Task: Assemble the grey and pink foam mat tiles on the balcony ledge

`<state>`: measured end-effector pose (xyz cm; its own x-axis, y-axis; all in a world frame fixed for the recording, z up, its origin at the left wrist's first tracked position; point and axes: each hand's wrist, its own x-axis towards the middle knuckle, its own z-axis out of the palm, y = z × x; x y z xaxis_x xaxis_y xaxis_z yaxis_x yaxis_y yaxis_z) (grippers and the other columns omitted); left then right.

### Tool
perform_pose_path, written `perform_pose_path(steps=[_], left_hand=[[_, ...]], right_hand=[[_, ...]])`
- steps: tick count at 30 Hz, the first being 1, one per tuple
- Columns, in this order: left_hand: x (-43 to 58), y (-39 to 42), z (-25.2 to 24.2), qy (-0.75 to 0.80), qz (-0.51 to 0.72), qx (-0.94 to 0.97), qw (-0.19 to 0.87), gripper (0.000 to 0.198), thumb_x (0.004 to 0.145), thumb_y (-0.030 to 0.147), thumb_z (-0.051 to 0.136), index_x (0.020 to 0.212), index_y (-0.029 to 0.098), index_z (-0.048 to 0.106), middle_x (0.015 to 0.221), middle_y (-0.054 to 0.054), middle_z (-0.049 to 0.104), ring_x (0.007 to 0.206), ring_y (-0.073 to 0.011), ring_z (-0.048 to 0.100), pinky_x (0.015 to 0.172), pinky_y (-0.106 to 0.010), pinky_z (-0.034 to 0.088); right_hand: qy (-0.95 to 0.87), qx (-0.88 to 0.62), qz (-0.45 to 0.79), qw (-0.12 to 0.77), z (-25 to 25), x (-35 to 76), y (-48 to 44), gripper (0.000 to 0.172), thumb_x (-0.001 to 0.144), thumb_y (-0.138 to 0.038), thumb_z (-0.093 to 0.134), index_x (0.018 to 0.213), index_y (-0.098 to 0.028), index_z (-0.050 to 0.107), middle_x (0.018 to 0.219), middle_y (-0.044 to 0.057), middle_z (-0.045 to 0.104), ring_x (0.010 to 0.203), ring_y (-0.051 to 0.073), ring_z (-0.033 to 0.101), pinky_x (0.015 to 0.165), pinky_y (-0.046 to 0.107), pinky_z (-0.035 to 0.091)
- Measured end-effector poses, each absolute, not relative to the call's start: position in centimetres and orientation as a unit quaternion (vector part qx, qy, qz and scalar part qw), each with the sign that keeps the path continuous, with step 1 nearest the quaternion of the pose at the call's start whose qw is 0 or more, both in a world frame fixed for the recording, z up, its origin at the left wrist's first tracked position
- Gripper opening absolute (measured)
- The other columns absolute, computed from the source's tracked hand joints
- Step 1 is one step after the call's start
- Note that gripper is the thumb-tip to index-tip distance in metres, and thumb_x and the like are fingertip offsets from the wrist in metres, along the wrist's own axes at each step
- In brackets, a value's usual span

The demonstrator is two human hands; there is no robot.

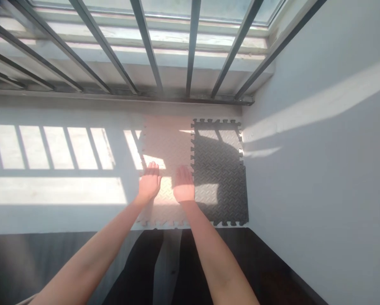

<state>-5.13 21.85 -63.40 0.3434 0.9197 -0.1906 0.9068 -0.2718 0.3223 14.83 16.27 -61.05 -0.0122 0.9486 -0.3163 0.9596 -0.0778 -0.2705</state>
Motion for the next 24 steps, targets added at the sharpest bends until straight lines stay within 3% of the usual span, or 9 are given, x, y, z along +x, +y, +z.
perform_pose_path(steps=[6,10,15,20,24], left_hand=[[-4.6,21.0,-63.5,0.554,-0.001,0.810,0.193,0.066,0.108,0.032,0.047,0.168,0.007,0.047,0.178,-0.021,0.037,0.171,-0.0400,0.023,0.137,-0.061,0.026],[-3.8,20.6,-63.1,0.524,-0.029,0.832,0.182,0.063,0.110,0.038,0.046,0.169,0.016,0.050,0.178,-0.011,0.042,0.170,-0.0461,0.019,0.138,-0.067,0.017],[-2.7,20.3,-61.9,0.524,-0.051,0.835,0.161,0.065,0.111,0.039,0.042,0.169,0.009,0.048,0.178,-0.016,0.041,0.167,-0.0482,0.023,0.137,-0.064,0.022],[-2.1,19.9,-61.9,0.534,-0.041,0.830,0.157,0.068,0.110,0.038,0.045,0.170,0.006,0.045,0.178,-0.019,0.039,0.168,-0.0459,0.024,0.137,-0.062,0.023],[-1.6,19.3,-62.6,0.542,-0.024,0.827,0.149,0.071,0.109,0.039,0.049,0.170,0.003,0.042,0.180,-0.021,0.035,0.170,-0.0476,0.019,0.137,-0.063,0.019]], right_hand=[[0.695,0.680,-0.235,0.000,-60.9,13.6,16.5,0.062,0.113,-0.028,0.029,0.173,-0.019,0.041,0.182,0.006,0.034,0.169,0.034,0.032,0.137,0.052,0.032],[0.685,0.686,-0.247,0.017,-60.3,13.1,17.4,0.062,0.110,-0.022,0.037,0.170,-0.008,0.044,0.179,0.017,0.038,0.166,0.037,0.036,0.134,0.051,0.036],[0.663,0.702,-0.260,0.025,-59.0,15.0,18.0,0.061,0.108,-0.018,0.040,0.168,-0.011,0.045,0.179,0.014,0.040,0.161,0.026,0.046,0.124,0.037,0.048],[0.655,0.716,-0.236,0.050,-58.9,16.9,16.7,0.069,0.099,-0.005,0.043,0.168,-0.005,0.045,0.179,0.018,0.039,0.167,0.032,0.034,0.130,0.042,0.040],[0.649,0.722,-0.233,0.057,-58.7,16.5,16.7,0.064,0.100,-0.010,0.049,0.163,0.003,0.048,0.176,0.026,0.041,0.164,0.039,0.038,0.126,0.048,0.043]])
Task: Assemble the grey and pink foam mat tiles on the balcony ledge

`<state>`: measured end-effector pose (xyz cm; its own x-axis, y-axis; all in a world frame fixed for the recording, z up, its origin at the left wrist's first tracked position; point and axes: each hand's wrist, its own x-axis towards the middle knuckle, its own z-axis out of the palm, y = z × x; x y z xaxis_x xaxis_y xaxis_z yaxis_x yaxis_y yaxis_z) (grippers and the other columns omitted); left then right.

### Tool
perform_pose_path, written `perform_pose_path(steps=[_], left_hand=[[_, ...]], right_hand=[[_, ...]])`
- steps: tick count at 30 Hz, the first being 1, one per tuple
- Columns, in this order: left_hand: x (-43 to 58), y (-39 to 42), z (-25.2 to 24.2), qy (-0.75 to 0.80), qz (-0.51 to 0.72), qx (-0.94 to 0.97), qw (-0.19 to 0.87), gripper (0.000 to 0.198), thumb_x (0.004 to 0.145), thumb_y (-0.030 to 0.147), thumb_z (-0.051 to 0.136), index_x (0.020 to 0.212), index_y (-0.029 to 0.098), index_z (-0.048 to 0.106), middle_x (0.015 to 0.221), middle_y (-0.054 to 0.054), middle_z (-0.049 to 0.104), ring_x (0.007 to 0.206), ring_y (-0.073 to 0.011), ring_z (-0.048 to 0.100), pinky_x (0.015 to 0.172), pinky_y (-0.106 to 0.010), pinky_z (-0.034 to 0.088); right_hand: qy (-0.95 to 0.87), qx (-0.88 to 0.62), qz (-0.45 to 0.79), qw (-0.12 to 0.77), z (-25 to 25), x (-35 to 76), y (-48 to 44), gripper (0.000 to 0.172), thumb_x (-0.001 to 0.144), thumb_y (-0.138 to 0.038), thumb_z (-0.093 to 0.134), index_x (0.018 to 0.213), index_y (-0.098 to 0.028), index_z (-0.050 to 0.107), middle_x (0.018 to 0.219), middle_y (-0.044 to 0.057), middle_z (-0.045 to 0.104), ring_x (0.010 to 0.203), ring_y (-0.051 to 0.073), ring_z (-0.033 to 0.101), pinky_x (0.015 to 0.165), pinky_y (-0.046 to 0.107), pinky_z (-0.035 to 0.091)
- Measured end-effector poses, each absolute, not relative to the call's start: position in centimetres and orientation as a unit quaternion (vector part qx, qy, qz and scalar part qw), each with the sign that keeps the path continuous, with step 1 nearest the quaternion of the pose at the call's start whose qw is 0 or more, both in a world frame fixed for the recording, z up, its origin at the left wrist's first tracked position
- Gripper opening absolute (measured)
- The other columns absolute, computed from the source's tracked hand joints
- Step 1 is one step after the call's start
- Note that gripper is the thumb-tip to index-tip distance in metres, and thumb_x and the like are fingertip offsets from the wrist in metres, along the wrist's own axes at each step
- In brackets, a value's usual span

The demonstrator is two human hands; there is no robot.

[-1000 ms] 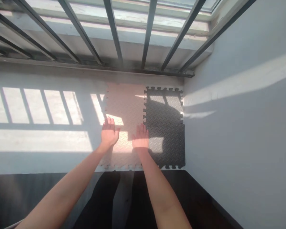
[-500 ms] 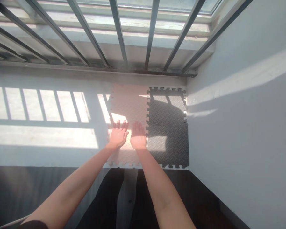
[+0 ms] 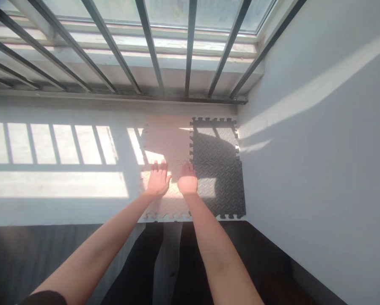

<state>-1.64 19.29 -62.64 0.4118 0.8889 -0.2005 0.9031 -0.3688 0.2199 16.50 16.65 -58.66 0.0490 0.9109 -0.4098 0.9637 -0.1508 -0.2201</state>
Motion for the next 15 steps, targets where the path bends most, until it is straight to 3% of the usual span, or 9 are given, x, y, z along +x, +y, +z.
perform_pose_path(steps=[3,9,15], left_hand=[[-0.9,18.6,-63.0,0.551,-0.009,0.820,0.156,0.073,0.109,0.040,0.050,0.170,0.001,0.041,0.179,-0.024,0.034,0.170,-0.0492,0.016,0.136,-0.065,0.019],[0.7,17.0,-63.8,0.567,0.020,0.811,0.144,0.069,0.109,0.038,0.048,0.173,0.010,0.040,0.181,-0.019,0.034,0.170,-0.0411,0.024,0.137,-0.065,0.018],[0.6,16.7,-64.4,0.568,0.006,0.812,0.129,0.073,0.106,0.041,0.050,0.173,0.014,0.041,0.182,-0.014,0.031,0.170,-0.0380,0.024,0.139,-0.061,0.018]], right_hand=[[0.651,0.728,-0.213,0.025,-58.5,17.1,17.8,0.058,0.108,-0.020,0.043,0.161,0.000,0.051,0.174,0.025,0.044,0.164,0.037,0.037,0.129,0.048,0.037],[0.670,0.723,-0.161,-0.046,-60.3,20.2,25.7,0.072,0.111,-0.035,0.038,0.173,-0.001,0.028,0.184,0.025,0.020,0.171,0.036,0.021,0.137,0.056,0.019],[0.672,0.725,-0.115,-0.098,-62.0,22.1,35.9,0.079,0.112,-0.046,0.036,0.173,0.003,0.024,0.184,0.027,0.019,0.171,0.037,0.019,0.138,0.058,0.015]])
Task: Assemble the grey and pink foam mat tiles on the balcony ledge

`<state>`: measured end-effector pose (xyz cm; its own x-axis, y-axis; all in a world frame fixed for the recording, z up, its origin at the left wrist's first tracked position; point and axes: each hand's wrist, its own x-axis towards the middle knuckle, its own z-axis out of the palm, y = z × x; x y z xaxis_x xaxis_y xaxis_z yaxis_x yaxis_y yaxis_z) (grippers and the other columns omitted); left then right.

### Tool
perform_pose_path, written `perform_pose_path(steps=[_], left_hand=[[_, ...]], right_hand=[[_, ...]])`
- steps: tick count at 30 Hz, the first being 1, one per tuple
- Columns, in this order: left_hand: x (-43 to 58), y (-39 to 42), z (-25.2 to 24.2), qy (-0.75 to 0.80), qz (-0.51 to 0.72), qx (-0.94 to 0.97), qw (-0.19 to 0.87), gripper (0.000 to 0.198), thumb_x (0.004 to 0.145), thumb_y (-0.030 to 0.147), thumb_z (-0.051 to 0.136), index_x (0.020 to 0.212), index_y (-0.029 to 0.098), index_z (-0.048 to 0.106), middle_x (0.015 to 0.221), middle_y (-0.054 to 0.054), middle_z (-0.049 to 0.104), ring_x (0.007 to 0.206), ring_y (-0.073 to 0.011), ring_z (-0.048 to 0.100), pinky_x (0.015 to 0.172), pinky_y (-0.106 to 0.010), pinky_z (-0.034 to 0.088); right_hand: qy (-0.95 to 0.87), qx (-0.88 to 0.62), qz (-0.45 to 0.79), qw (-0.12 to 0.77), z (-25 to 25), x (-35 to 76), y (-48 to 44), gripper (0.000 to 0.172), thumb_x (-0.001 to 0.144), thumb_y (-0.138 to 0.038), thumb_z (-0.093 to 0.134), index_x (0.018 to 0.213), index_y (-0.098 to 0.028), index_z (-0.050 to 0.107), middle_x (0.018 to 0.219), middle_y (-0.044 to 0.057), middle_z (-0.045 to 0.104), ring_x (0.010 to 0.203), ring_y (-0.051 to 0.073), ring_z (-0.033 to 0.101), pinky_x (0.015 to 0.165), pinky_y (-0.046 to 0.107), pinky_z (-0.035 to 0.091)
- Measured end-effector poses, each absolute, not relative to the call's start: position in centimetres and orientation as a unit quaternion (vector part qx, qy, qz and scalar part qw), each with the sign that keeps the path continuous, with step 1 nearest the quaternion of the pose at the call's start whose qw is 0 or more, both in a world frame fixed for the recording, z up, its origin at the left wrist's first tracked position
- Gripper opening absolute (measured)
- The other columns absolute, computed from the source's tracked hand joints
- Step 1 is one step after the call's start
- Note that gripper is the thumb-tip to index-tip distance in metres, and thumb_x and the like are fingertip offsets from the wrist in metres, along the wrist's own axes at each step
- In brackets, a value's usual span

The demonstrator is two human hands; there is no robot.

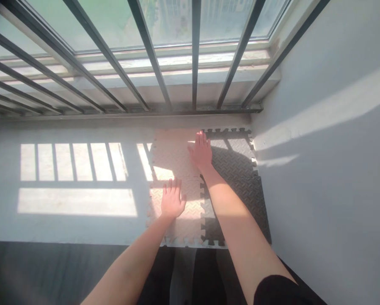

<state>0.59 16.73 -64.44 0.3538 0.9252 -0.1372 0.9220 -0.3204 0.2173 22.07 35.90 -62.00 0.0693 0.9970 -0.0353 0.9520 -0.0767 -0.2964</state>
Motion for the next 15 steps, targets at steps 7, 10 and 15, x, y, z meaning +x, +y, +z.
perform_pose_path(steps=[7,10,15], left_hand=[[0.5,16.8,-64.7,0.578,-0.011,0.801,0.156,0.075,0.104,0.040,0.053,0.174,0.016,0.040,0.180,-0.013,0.037,0.170,-0.0383,0.025,0.140,-0.061,0.014],[0.5,16.9,-64.9,0.583,-0.012,0.795,0.168,0.074,0.104,0.039,0.051,0.173,0.014,0.041,0.179,-0.014,0.039,0.169,-0.0389,0.028,0.140,-0.061,0.013],[0.5,16.9,-64.9,0.583,-0.014,0.794,0.169,0.076,0.103,0.039,0.053,0.173,0.013,0.040,0.178,-0.015,0.041,0.170,-0.0398,0.025,0.139,-0.062,0.015]], right_hand=[[-0.686,-0.710,0.142,0.068,-63.6,23.6,37.6,0.075,0.112,-0.044,0.037,0.172,0.000,0.028,0.182,0.025,0.027,0.171,0.039,0.018,0.137,0.063,0.014],[-0.655,-0.736,0.163,0.060,-61.9,22.8,32.9,0.076,0.112,-0.042,0.036,0.173,0.001,0.026,0.184,0.026,0.020,0.172,0.039,0.018,0.137,0.061,0.017],[-0.646,-0.738,0.193,0.036,-60.2,18.7,18.0,0.075,0.108,-0.040,0.045,0.171,0.001,0.036,0.180,0.029,0.028,0.168,0.043,0.031,0.135,0.064,0.028]])
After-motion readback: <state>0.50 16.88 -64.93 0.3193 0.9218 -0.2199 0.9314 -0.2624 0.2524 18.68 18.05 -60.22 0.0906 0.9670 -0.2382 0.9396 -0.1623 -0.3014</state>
